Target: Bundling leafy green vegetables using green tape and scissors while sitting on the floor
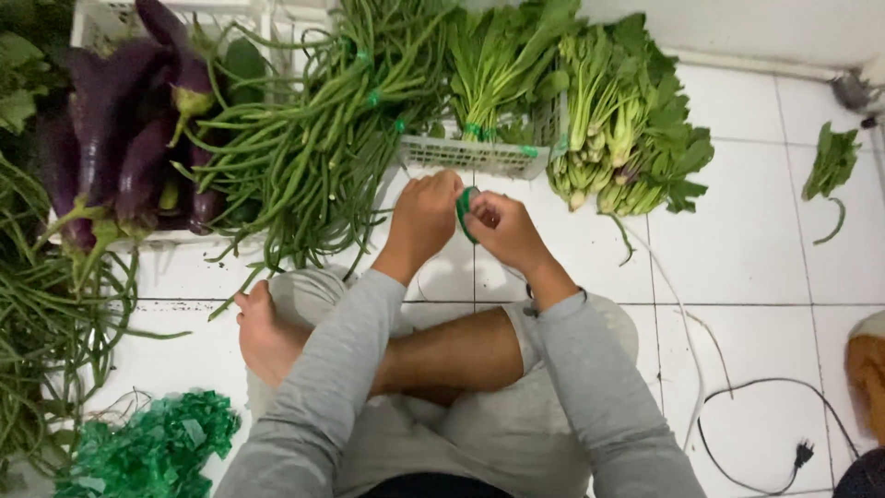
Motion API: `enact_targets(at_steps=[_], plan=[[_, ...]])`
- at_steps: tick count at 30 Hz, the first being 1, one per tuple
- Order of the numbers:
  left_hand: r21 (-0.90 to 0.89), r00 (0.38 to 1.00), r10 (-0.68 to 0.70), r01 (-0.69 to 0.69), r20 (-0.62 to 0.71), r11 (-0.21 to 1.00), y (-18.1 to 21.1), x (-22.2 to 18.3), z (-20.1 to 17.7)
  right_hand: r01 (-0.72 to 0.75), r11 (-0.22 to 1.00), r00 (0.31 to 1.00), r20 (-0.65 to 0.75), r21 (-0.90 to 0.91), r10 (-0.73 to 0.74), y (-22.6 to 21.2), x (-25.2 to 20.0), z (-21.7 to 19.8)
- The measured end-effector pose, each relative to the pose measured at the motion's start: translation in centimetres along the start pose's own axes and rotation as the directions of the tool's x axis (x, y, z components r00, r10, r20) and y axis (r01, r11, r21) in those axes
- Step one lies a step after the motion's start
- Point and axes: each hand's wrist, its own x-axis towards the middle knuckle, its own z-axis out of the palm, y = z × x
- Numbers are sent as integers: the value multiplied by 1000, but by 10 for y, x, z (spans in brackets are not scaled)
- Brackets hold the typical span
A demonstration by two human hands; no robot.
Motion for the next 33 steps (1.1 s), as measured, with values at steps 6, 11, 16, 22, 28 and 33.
enact_targets(at_steps=[6,11,16,22,28,33], plan=[[-243,884,-219,339,413,909,-12,5,-4,-225,973,971,89,49,221,7,23,-2],[-404,641,-534,765,552,501,-18,-8,21,-348,937,918,190,-36,348,7,32,-14],[-178,455,-571,862,683,474,-42,-40,62,-383,916,872,280,-120,401,29,29,4],[25,282,-607,895,743,446,-58,-81,92,-452,842,765,357,-296,536,60,27,29],[-36,290,-633,923,717,382,-56,-79,85,-348,846,784,369,-405,499,122,29,42],[-34,280,-656,932,701,361,-44,-54,59,-314,832,799,345,-458,492,121,29,38]])
